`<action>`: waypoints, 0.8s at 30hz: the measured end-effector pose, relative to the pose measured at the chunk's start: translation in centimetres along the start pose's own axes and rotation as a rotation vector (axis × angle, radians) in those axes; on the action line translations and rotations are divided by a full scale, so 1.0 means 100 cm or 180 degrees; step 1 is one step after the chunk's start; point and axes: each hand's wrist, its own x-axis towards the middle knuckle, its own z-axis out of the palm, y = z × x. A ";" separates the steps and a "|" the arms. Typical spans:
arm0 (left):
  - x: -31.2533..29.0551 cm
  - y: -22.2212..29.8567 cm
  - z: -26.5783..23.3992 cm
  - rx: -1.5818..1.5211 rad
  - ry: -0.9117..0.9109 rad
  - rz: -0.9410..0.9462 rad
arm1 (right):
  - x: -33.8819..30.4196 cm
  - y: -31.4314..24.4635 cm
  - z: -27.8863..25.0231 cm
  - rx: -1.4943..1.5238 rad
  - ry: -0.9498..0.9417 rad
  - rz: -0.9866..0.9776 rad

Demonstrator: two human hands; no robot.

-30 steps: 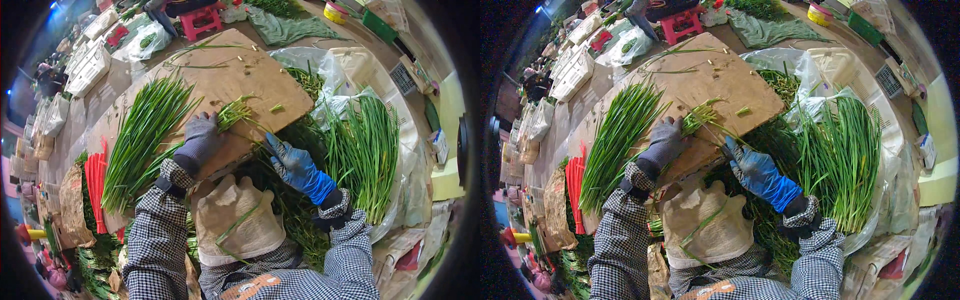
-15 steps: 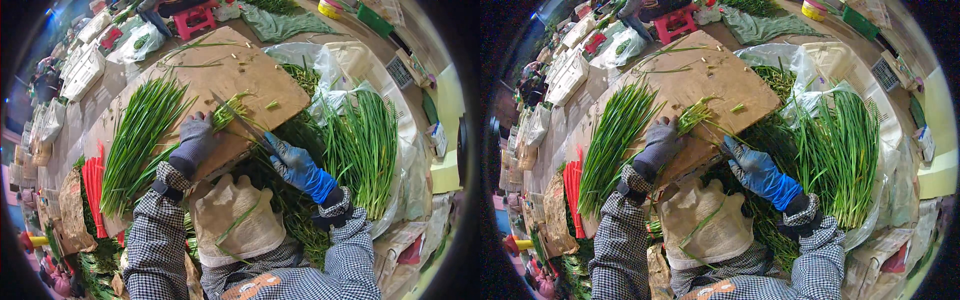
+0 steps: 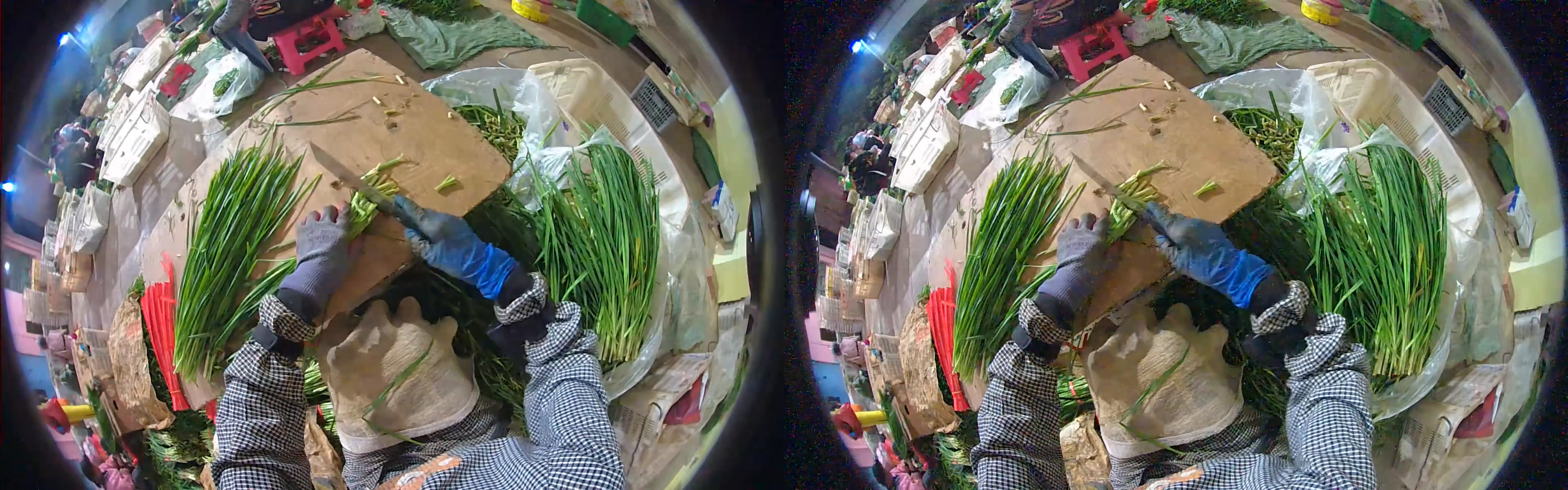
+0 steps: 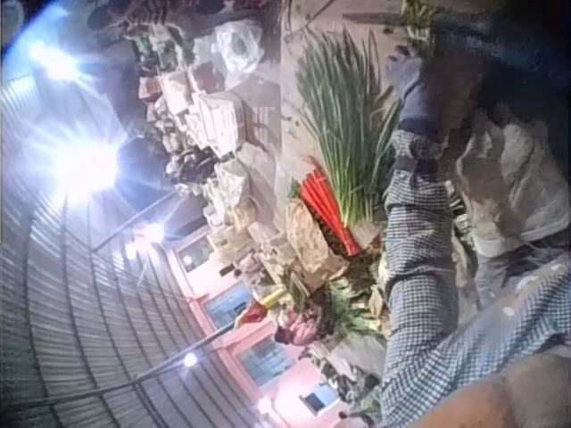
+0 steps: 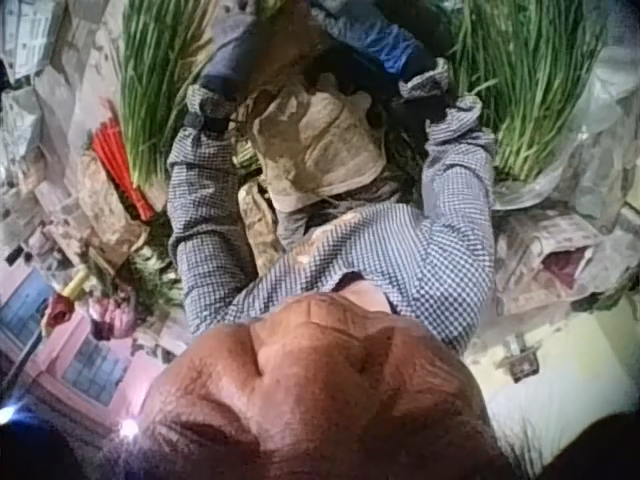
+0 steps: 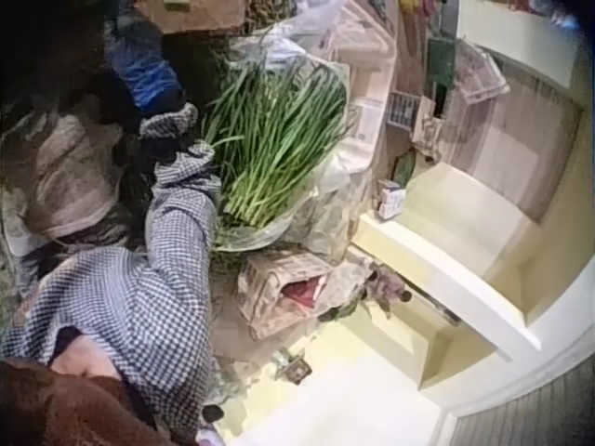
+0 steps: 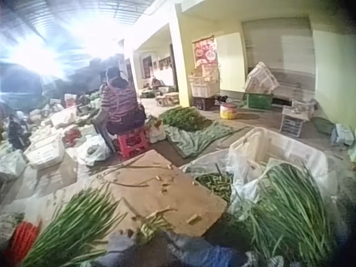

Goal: The person bundles and prepares green onions or chives by hand, using a small yellow tie to secure bundles and a large knife to trim the ends on a cardboard work surface while sitting on the floor.

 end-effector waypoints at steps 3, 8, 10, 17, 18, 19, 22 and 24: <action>-0.001 0.002 -0.006 -0.0012 0.0002 0.0006 | -0.015 0.034 -0.023 0.0148 0.0467 -0.0480; -0.001 0.003 -0.014 0.0048 -0.0090 0.0037 | -0.020 0.100 -0.101 -0.1089 0.1113 0.0081; -0.007 0.002 -0.016 0.0087 -0.0034 0.0073 | -0.015 0.096 -0.112 -0.1251 0.1076 0.0401; -0.012 0.003 -0.038 -0.0348 -0.0530 0.0113 | 0.019 0.049 -0.060 -0.1547 0.0398 0.0235; -0.011 0.003 -0.038 -0.0392 -0.0584 0.0029 | 0.026 0.044 -0.051 -0.1516 0.0410 0.0213; -0.010 0.004 -0.040 -0.0375 -0.0566 0.0018 | 0.032 0.043 -0.044 -0.1489 0.0537 -0.0140; -0.006 0.008 -0.037 -0.0757 -0.0482 -0.0089 | 0.035 0.034 -0.036 -0.1472 0.0506 -0.0314; -0.005 0.008 -0.034 -0.0774 -0.0492 -0.0103 | 0.028 0.027 -0.037 -0.1291 0.0664 -0.0252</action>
